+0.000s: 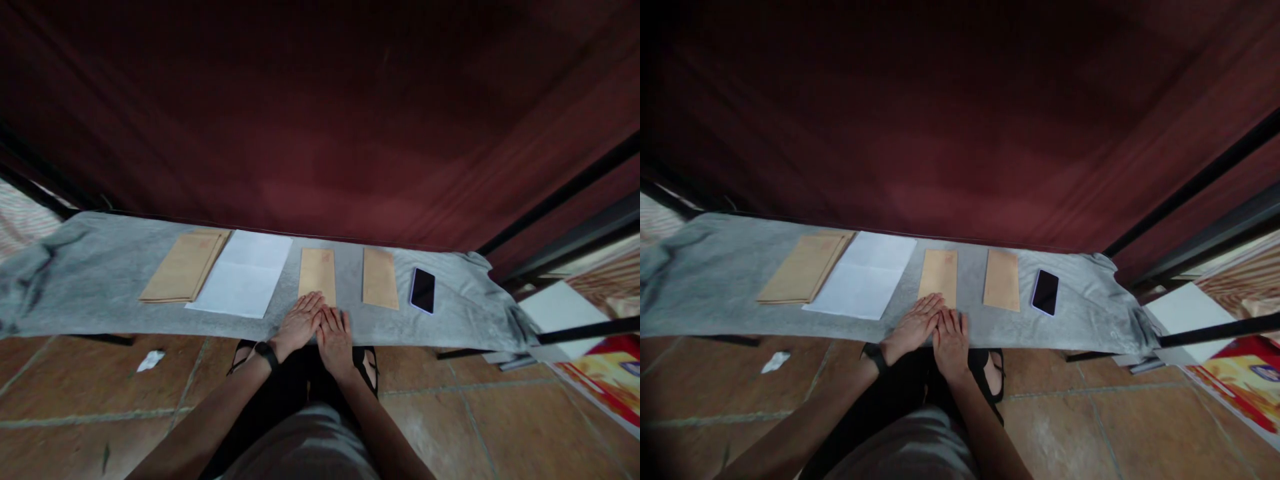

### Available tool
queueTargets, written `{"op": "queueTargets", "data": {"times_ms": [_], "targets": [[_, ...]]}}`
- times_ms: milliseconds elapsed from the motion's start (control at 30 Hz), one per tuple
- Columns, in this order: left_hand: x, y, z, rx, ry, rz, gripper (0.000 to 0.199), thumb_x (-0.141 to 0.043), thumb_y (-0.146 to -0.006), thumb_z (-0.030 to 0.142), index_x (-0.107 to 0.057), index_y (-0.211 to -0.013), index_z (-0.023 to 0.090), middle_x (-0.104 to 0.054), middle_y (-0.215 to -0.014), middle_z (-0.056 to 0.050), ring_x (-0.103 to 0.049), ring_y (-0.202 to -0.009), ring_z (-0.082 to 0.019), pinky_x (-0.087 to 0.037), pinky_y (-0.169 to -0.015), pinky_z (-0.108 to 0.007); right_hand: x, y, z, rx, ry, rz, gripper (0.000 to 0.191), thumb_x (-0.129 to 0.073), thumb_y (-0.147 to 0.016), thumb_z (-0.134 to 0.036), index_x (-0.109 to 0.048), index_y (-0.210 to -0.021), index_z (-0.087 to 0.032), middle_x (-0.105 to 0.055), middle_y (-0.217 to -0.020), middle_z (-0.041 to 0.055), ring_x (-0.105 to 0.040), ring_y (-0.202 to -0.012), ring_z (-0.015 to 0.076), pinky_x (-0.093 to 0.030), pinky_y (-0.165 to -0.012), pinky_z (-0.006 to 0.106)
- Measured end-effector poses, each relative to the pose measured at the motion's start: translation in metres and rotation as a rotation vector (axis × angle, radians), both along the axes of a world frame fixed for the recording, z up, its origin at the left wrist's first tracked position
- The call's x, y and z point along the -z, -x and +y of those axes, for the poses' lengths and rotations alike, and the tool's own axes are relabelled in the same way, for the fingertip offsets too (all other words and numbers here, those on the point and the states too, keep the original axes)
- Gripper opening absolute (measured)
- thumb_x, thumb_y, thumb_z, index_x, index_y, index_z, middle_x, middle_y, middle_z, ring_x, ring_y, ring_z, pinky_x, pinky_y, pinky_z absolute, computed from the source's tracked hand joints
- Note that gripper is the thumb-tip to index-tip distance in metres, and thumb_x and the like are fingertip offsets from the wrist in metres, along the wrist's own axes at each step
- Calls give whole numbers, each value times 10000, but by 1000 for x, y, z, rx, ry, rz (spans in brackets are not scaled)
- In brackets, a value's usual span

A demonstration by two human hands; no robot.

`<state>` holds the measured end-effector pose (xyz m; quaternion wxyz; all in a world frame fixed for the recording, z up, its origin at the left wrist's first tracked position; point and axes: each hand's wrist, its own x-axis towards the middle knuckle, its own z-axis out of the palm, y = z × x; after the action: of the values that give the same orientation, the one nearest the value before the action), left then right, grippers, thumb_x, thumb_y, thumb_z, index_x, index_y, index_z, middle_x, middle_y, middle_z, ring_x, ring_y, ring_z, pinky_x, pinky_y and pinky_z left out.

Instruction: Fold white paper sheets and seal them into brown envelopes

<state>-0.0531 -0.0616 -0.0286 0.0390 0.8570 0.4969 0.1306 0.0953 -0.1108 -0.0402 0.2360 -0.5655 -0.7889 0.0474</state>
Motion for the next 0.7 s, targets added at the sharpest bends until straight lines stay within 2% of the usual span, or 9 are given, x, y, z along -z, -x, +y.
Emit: {"op": "queueTargets", "data": {"times_ms": [100, 267, 500, 700], "targets": [[3, -7, 23, 33, 29, 17, 527, -260, -1018, 279, -419, -1510, 175, -411, -1585, -83, -344, -1480, -182, -263, -1223, -410, 3, 1, 2, 15, -2, 16, 439, -433, -1021, -262, -520, -1448, -210, -576, -1452, 81, -429, -1414, 288, -213, -1211, 557], [6, -19, 57, 12, 58, 53, 531, -276, -1012, 272, -382, -1528, 200, -369, -1611, -54, -282, -1507, -219, -240, -1220, -479, 4, 2, 3, 38, 12, 25, 387, -474, -1003, -277, -599, -1365, -218, -642, -1372, 86, -455, -1390, 297, -211, -1207, 571], [6, -34, 105, -81, 84, 12, 543, -315, -1004, 350, -376, -1532, 240, -394, -1597, -73, -265, -1514, -240, -164, -1228, -551, -2, 2, 3, 30, 6, 10, 448, -465, -1013, -302, -507, -1455, -239, -578, -1452, 73, -469, -1375, 294, -235, -1195, 571], [7, -45, 146, -151, 135, -17, 587, -342, -998, 394, -318, -1561, 230, -349, -1619, -91, -210, -1531, -252, -97, -1237, -546, 2, 1, 3, 23, -7, 10, 450, -432, -1030, -309, -491, -1472, -248, -542, -1487, 60, -437, -1403, 297, -204, -1204, 558]]}}
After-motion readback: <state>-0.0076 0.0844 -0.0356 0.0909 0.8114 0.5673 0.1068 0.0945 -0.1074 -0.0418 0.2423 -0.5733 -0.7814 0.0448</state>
